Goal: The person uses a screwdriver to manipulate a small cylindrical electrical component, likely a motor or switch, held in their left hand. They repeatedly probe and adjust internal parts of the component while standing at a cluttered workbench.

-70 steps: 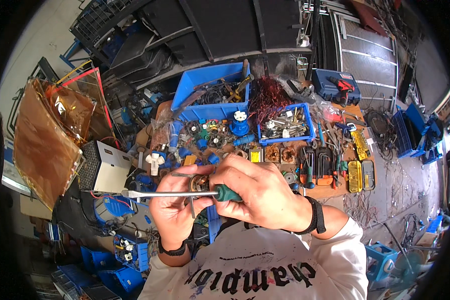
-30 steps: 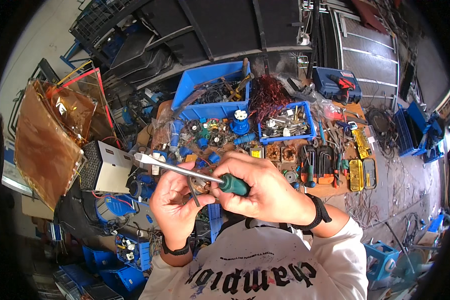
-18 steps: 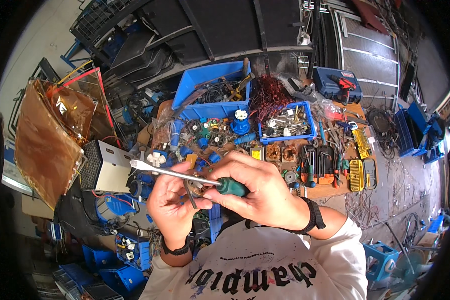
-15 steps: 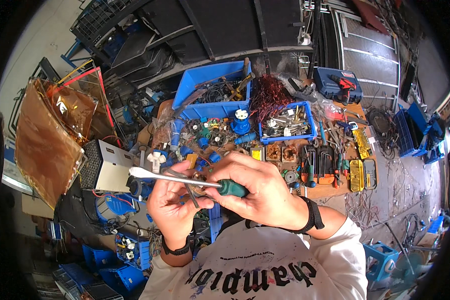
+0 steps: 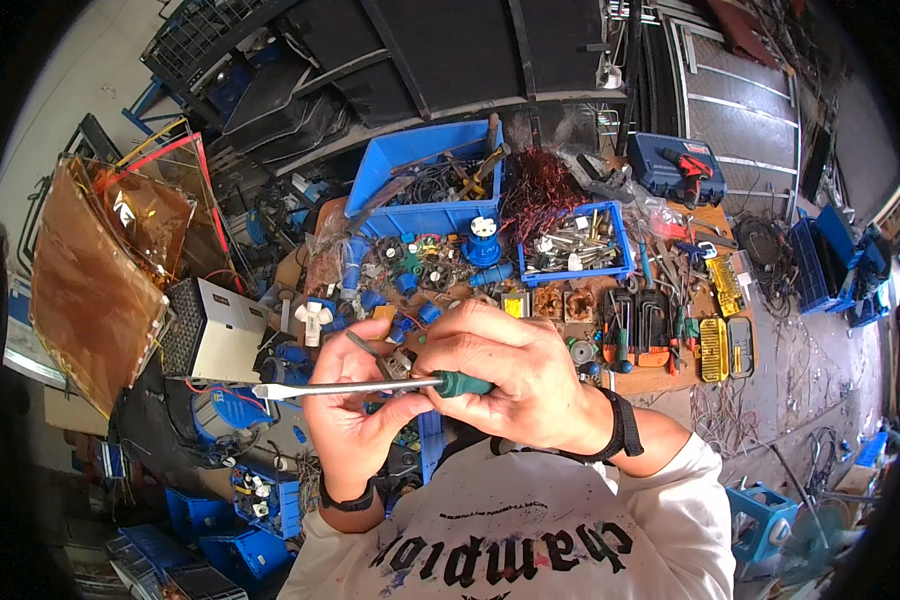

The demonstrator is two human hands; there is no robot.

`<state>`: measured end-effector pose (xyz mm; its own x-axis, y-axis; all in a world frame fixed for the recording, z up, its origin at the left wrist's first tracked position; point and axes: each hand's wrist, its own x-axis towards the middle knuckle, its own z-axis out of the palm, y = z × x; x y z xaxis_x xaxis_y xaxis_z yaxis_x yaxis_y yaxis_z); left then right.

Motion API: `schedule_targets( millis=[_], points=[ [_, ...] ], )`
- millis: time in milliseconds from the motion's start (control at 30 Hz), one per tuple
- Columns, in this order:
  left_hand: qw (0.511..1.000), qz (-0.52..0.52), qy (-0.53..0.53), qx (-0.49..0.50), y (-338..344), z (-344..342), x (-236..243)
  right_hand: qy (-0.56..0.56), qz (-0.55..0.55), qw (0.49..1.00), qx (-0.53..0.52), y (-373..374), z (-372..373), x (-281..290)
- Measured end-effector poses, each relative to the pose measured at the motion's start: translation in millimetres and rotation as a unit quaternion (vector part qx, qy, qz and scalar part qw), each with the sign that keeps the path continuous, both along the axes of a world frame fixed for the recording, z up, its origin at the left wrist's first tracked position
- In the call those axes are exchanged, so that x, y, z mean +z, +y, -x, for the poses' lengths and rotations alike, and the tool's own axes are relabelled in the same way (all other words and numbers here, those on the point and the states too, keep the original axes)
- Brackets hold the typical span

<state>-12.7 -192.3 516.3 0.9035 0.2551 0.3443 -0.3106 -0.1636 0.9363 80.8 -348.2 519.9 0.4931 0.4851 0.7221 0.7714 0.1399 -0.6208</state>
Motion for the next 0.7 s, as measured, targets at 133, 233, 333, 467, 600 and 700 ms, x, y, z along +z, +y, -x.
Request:
schedule_targets(
  millis=[133,233,333,467,600,700],
  points=[
    [0.999,0.033,0.031,-0.01,-2,3,3,0.005,0.009,1.0,0.005,-1,1,1],
    [0.998,0.021,0.055,0.004,-4,6,7,-0.004,0.013,1.0,0.011,-2,0,2],
    [0.999,-0.003,0.047,0.007,0,8,3,-0.006,0.033,0.999,0.022,-4,0,4],
    [0.997,0.003,0.072,0.004,-2,12,6,0.012,0.038,0.998,0.043,-5,0,5],
    [0.997,-0.004,0.073,-0.006,-1,14,6,0.041,0.04,0.996,0.065,-7,1,3],
    [0.999,0.005,0.053,-0.001,-3,14,7,0.073,0.022,0.994,0.075,-5,3,2]
  ],
)
